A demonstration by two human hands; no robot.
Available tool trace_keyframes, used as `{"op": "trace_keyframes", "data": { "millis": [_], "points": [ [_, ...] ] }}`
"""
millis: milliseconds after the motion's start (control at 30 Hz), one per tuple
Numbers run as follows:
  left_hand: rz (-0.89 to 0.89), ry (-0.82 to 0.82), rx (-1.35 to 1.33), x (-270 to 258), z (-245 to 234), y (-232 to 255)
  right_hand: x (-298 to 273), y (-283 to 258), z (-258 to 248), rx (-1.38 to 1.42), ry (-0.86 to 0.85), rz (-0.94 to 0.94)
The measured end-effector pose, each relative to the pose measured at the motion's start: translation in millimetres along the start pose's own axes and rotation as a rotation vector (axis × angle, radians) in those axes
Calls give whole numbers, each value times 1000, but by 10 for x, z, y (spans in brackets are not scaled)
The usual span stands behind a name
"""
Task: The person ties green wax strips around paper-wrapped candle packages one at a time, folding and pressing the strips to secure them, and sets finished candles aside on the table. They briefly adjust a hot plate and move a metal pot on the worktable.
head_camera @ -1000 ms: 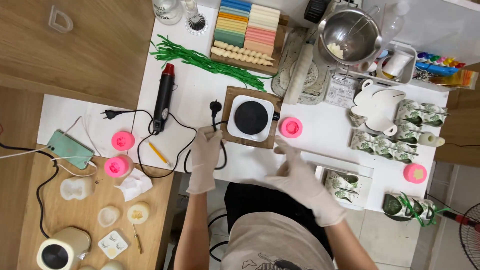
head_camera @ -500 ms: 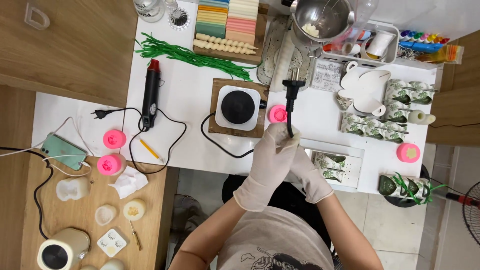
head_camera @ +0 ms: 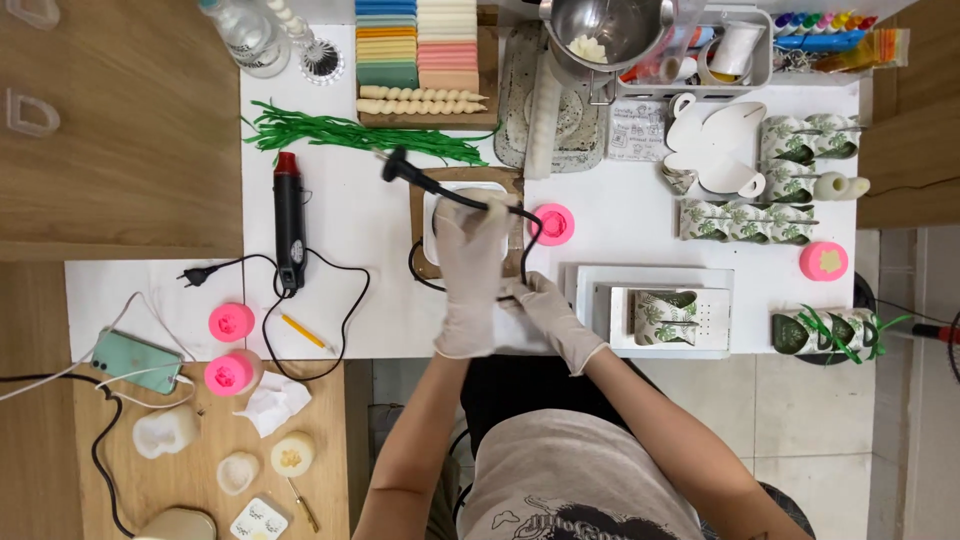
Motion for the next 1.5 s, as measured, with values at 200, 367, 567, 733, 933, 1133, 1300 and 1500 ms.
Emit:
{"op": "trace_keyframes", "data": {
  "millis": [200, 367, 567, 733, 933, 1133, 1300, 1500],
  "points": [
    [-78, 73, 141, 669, -617, -116, 326, -173, -92, -270, 405, -14],
    [-126, -165, 143, 630, -438, 256, 469, -525, -137, -602, 347, -136],
    [-219, -250, 32, 345, -434, 557, 786, -964, -68, -311, 305, 43],
    [-237, -192, 55, 304, -474, 754, 1195, -785, -82, -494, 418, 100],
    [-189, -197, 37, 327, -560, 792, 1421, -480, -413, -360, 339, -57],
    [-188, -197, 45, 348, -543, 819, 1056, -927, -274, -608, 287, -201],
    [-172, -217, 69, 338, -532, 838, 877, -1411, -96, -998, 165, -247],
    [-148, -233, 98, 317, -486, 826, 908, -1601, -123, -1048, 91, -315]
  ]
}}
Point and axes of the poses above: each hand's wrist, its own x-axis towards the middle knuckle, its own z-axis out of the palm, y = z × x, the point moved 2 cm from there along x, towards the middle knuckle, and after that the axes turned 5 degrees about -x, right-handed, at the moved point
